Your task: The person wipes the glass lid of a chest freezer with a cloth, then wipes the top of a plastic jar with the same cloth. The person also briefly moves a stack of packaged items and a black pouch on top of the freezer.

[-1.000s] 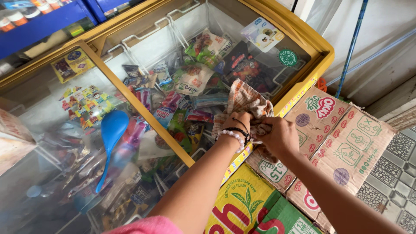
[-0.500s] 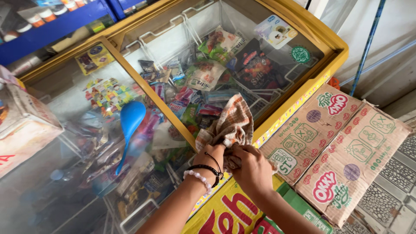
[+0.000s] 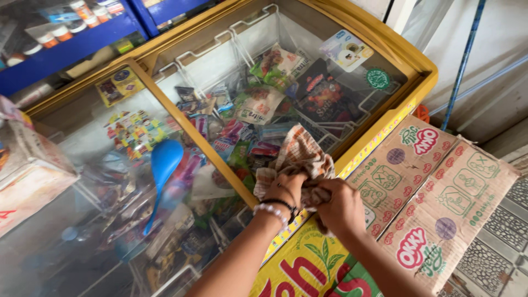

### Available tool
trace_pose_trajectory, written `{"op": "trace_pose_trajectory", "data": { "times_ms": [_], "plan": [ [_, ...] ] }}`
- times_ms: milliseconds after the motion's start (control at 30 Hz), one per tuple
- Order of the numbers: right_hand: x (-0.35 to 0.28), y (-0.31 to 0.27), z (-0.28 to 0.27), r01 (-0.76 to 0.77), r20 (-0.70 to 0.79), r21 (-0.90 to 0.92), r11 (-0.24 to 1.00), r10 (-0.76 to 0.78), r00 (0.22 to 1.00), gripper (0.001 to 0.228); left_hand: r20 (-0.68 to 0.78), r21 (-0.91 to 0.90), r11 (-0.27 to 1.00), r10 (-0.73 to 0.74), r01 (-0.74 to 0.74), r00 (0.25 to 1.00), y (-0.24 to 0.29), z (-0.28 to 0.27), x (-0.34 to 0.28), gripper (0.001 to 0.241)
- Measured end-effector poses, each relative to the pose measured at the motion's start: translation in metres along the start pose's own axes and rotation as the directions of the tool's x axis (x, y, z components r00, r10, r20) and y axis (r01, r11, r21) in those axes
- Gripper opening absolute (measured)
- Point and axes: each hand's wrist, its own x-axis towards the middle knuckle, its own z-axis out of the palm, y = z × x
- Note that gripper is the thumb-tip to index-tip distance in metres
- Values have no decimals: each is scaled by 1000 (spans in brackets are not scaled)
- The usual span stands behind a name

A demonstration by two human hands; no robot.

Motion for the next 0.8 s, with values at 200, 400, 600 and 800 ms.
{"op": "trace_pose_trajectory", "data": {
  "times_ms": [200, 400, 600, 800],
  "plan": [
    [51, 32, -21, -66, -54, -98, 993, 61, 997, 37, -37, -29, 997, 77, -78, 996, 28, 19, 69, 52],
    [104, 67, -38, -27, -175, -215, 976, -12, 985, 55, -41, -138, 988, 68, -73, 997, 58, 26, 134, 65],
    [151, 97, -56, -124, -130, -90, 988, 112, 985, 52, -78, -148, 976, 147, -157, 986, 78, 39, 191, 69],
    [181, 112, -66, -116, -125, -55, 992, 109, 986, 47, -15, -192, 972, 133, -133, 991, 91, 45, 232, 73]
  ]
}}
